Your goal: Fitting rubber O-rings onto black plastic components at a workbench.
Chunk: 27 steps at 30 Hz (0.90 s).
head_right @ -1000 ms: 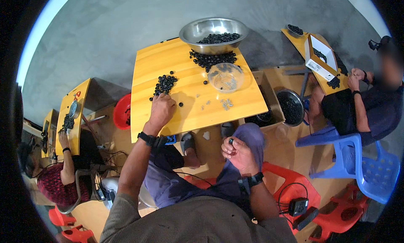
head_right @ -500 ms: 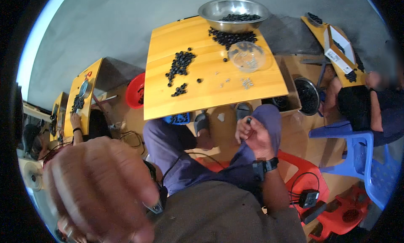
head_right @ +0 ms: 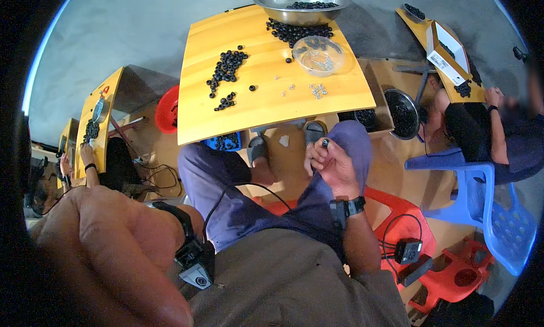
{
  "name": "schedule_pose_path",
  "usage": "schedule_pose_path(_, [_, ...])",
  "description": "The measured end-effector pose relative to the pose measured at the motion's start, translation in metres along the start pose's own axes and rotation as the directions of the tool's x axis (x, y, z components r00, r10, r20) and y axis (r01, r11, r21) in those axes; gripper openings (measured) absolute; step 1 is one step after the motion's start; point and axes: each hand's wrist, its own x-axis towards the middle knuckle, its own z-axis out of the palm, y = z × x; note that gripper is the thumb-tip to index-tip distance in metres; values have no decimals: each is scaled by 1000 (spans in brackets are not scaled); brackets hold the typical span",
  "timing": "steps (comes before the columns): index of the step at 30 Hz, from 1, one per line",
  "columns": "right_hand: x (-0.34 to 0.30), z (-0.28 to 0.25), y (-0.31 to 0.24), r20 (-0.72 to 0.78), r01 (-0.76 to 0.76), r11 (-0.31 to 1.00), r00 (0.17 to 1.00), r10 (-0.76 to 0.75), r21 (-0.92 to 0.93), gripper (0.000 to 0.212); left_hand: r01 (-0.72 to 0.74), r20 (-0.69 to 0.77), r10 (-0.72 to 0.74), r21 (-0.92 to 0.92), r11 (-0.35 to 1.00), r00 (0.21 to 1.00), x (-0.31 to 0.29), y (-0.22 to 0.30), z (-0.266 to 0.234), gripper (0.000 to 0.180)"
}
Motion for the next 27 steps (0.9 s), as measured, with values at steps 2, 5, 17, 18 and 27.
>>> schedule_pose_path(2, [-5, -2, -5, -10, 13, 1000, 1000, -14, -6, 33, -16, 37, 17, -34, 999, 999, 5, -11, -10, 12])
schedule_pose_path(5, [2, 5, 1, 26, -14, 1000, 1000, 14, 0, 33, -34, 54, 34, -2, 999, 998, 4, -1, -31, 12])
schedule_pose_path(17, [2, -3, 7, 32, -21, 991, 999, 17, 135, 27, -127, 180, 129, -20, 992, 975, -5, -40, -6, 10])
schedule_pose_path(18, [-5, -2, 5, 43, -9, 988, 999, 3, 151, 26, -135, 196, 143, -52, 990, 970, -9, -58, 36, 10])
schedule_pose_path(27, [-22, 56, 20, 77, -125, 971, 991, 111, 206, 25, 627, -339, -642, -168, 760, 687, -113, -145, 51, 21])
